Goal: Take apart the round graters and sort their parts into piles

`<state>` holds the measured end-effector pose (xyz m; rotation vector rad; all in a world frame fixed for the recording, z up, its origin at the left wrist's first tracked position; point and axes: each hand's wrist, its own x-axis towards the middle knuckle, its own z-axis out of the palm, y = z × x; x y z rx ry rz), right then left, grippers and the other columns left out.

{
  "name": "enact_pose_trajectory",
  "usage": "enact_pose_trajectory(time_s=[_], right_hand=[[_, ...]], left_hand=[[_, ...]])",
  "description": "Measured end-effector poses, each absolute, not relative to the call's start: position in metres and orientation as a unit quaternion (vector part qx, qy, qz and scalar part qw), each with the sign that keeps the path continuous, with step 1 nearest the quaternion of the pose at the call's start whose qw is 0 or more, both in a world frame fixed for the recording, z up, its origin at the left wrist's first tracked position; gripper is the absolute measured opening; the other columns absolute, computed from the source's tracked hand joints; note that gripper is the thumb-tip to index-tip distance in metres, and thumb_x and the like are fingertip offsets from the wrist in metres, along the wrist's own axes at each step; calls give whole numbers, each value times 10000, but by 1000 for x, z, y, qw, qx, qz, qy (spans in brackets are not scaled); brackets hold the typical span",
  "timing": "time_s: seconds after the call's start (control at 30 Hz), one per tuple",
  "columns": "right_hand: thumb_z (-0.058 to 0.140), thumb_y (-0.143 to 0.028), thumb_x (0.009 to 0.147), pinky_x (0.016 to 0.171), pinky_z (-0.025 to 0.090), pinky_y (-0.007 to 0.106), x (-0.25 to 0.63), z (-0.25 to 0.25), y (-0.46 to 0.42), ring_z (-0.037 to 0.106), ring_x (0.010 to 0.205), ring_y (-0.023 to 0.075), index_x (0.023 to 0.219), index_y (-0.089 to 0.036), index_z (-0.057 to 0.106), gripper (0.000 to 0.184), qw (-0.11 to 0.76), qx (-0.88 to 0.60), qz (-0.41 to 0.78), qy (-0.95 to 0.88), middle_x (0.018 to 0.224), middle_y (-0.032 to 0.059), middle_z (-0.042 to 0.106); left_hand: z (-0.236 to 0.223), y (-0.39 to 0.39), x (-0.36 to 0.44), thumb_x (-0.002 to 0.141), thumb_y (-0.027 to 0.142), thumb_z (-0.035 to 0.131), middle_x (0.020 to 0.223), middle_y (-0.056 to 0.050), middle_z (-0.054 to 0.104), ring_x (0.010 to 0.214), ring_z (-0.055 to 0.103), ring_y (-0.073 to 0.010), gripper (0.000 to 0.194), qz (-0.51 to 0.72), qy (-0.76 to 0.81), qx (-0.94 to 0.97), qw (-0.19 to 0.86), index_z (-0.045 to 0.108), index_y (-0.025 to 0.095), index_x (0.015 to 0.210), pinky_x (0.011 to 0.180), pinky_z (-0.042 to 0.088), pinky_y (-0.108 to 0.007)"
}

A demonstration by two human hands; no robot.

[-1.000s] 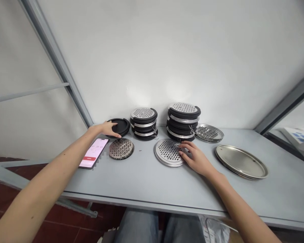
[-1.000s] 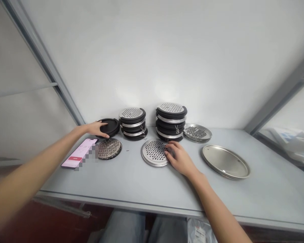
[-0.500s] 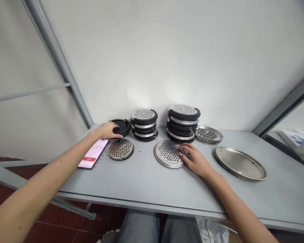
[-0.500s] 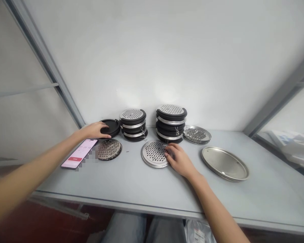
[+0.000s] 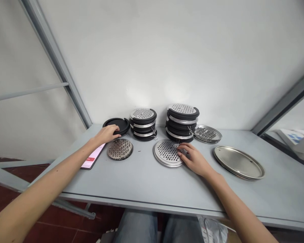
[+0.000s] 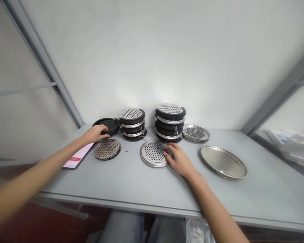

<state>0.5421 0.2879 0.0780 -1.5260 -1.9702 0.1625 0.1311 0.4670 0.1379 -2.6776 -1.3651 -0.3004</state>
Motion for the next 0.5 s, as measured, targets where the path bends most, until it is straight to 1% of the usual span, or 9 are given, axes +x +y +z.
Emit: enact_pose_trajectory(time_s=[0.2, 0.3, 0.33, 0.4, 0.47, 0.5], right_hand=[[454, -383, 921, 980, 459, 402, 543, 78, 287, 570, 1113, 244, 1087, -199, 616, 296, 309, -581, 76, -749, 1196, 114, 586], [451, -386, 925, 978, 459, 402, 542, 78, 287, 571, 1106, 242, 1093, -197, 610, 298, 309, -581, 80, -749, 1192, 114, 585], [452, -386, 925, 975, 461, 402, 542, 78, 287, 570, 1103, 240, 1095, -196, 608, 299, 309, -580, 81, -749, 1190, 114, 586], [456, -383, 925, 966, 467, 401, 542, 77, 288, 571, 1097, 238, 1098, -194, 606, 296, 309, -578, 81, -751, 1185, 112, 588], [466, -376, 922, 958, 471, 405, 543, 77, 288, 576, 1091, 241, 1090, -194, 610, 286, 312, -575, 74, -753, 1181, 112, 590], [472, -372, 919, 959, 468, 413, 543, 77, 288, 576, 1095, 246, 1085, -195, 613, 280, 322, -574, 62, -750, 1184, 114, 590]], left_hand=[[140, 468, 120, 781, 495, 590, 892, -70, 662, 843, 617, -250, 315, -99, -469, -876, 56, 617, 197, 882, 699, 447, -320], [141, 467, 118, 751, 554, 601, 922, -85, 668, 911, 616, -276, 380, -101, -481, -869, 58, 646, 197, 874, 780, 457, -351], [142, 468, 118, 736, 589, 603, 972, -95, 668, 969, 607, -293, 431, -109, -490, -863, 56, 656, 199, 910, 833, 453, -372], [144, 475, 118, 723, 649, 591, 1125, -113, 646, 1115, 558, -325, 559, -148, -526, -837, 34, 647, 204, 1057, 955, 413, -415], [147, 487, 116, 761, 647, 549, 1265, -129, 592, 1223, 500, -328, 640, -200, -583, -788, -15, 584, 192, 1210, 1036, 364, -422], [148, 495, 114, 788, 616, 530, 1300, -136, 576, 1243, 493, -320, 631, -224, -617, -753, -51, 568, 174, 1237, 1049, 361, -409]])
